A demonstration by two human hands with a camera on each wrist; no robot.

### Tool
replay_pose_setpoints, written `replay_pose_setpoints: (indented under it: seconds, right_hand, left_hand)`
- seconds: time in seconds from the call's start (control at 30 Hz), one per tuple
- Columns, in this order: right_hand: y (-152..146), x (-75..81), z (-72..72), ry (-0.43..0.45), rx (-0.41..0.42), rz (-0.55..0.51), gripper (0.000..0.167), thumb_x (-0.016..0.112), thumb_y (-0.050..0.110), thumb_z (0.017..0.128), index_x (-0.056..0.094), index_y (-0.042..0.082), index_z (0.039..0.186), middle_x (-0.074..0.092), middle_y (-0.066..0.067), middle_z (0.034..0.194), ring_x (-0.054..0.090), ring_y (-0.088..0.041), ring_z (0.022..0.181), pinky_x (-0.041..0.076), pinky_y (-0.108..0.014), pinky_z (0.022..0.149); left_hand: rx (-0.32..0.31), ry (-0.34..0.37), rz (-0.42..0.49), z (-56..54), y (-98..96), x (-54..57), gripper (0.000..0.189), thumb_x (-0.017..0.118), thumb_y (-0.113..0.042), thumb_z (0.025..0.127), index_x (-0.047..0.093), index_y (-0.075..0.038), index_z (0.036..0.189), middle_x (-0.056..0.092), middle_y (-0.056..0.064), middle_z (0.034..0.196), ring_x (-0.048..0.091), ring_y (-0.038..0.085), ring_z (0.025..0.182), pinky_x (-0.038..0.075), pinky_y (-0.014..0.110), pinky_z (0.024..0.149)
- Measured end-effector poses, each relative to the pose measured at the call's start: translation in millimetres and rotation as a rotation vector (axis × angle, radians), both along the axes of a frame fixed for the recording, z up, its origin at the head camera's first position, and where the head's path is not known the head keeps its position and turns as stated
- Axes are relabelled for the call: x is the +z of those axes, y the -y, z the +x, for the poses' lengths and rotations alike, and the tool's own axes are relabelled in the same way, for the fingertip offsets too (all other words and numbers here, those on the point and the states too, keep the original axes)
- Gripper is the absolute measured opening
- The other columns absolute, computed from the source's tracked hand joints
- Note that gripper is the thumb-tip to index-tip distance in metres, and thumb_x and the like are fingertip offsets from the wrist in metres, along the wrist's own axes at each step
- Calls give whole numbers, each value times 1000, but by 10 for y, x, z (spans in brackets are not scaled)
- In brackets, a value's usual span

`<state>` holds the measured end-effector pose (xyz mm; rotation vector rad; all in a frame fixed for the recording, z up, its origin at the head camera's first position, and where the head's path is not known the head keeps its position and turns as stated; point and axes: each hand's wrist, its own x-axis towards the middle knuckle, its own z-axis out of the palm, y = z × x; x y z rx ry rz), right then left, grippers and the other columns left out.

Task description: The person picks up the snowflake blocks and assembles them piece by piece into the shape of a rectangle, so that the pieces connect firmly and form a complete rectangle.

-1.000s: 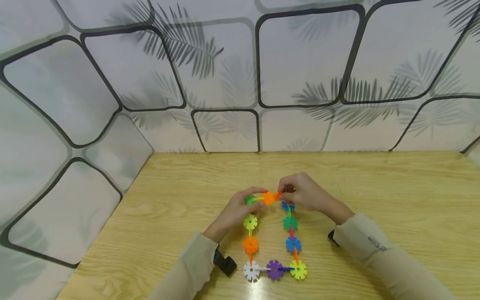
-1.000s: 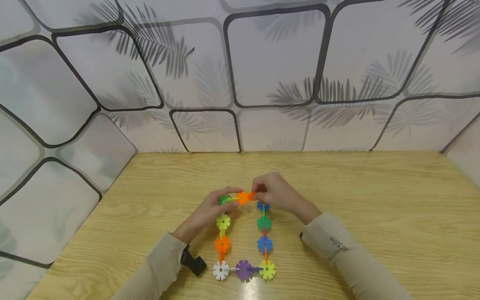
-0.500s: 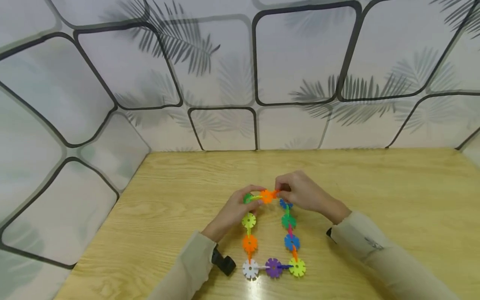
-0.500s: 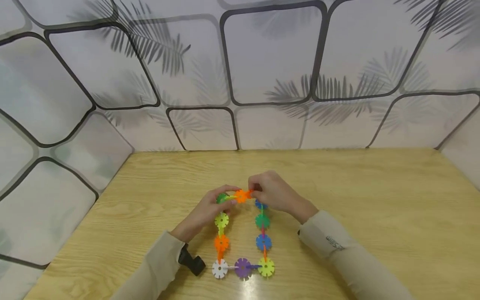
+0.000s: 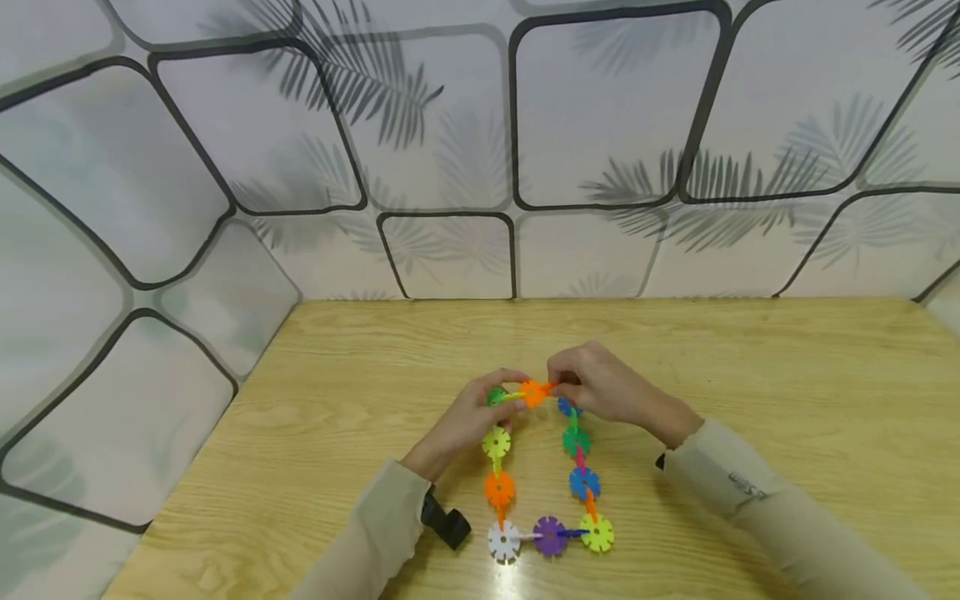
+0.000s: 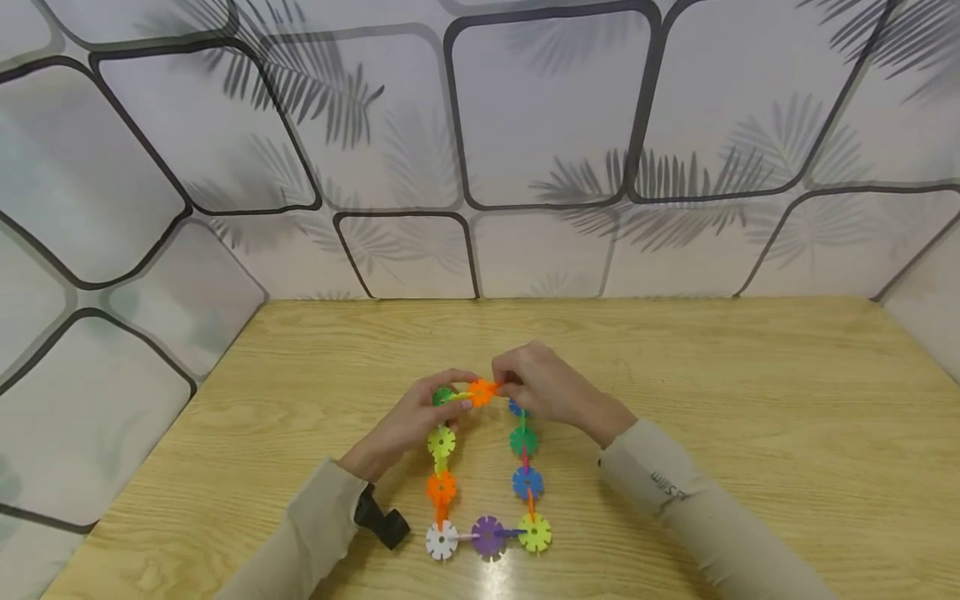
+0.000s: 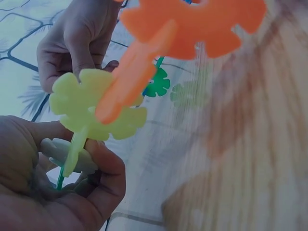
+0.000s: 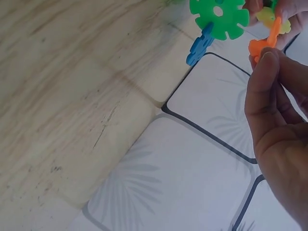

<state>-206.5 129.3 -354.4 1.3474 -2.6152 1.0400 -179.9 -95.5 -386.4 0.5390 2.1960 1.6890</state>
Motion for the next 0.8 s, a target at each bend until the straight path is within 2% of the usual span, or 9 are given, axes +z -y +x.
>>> replay_pose_setpoints:
  seconds: [0.27, 0.53, 0.7, 0.8]
  right_hand:
    - [-21, -13, -32, -74, 85, 8, 29, 67, -15, 88, 60, 8, 71, 59, 1, 68, 45, -2, 57, 42, -25, 52]
    - [-20, -63, -69, -172, 110, -17, 31, 66, -18, 87, 58, 8, 71, 56, 3, 70, 44, -4, 59, 42, -25, 53]
    - [-10, -74, -72, -192, 116, -29, 33, 66, -19, 86, 56, 8, 70, 52, 5, 69, 41, -3, 59, 41, -24, 52]
    - [-7, -70, -64, -164, 101, -23, 32, 66, -17, 87, 56, 8, 71, 52, 4, 68, 40, -2, 58, 41, -24, 52]
  left_hand:
    - [-37, 59, -5, -8, 31, 6, 39, 55, -2, 103, 53, 4, 142, 58, 4, 70, 53, 9, 60, 42, 21, 57]
    - [-36, 81, 25, -10, 50, 3, 42, 54, -1, 104, 48, 9, 144, 60, 6, 77, 54, 8, 60, 45, 20, 58]
    - [-26, 109, -12, -11, 44, -7, 44, 54, -5, 104, 47, 7, 146, 63, 6, 83, 54, 9, 61, 43, 21, 57]
    - [-27, 100, -33, -11, 41, -10, 43, 55, -6, 105, 48, 6, 146, 64, 10, 85, 54, 11, 62, 44, 22, 59]
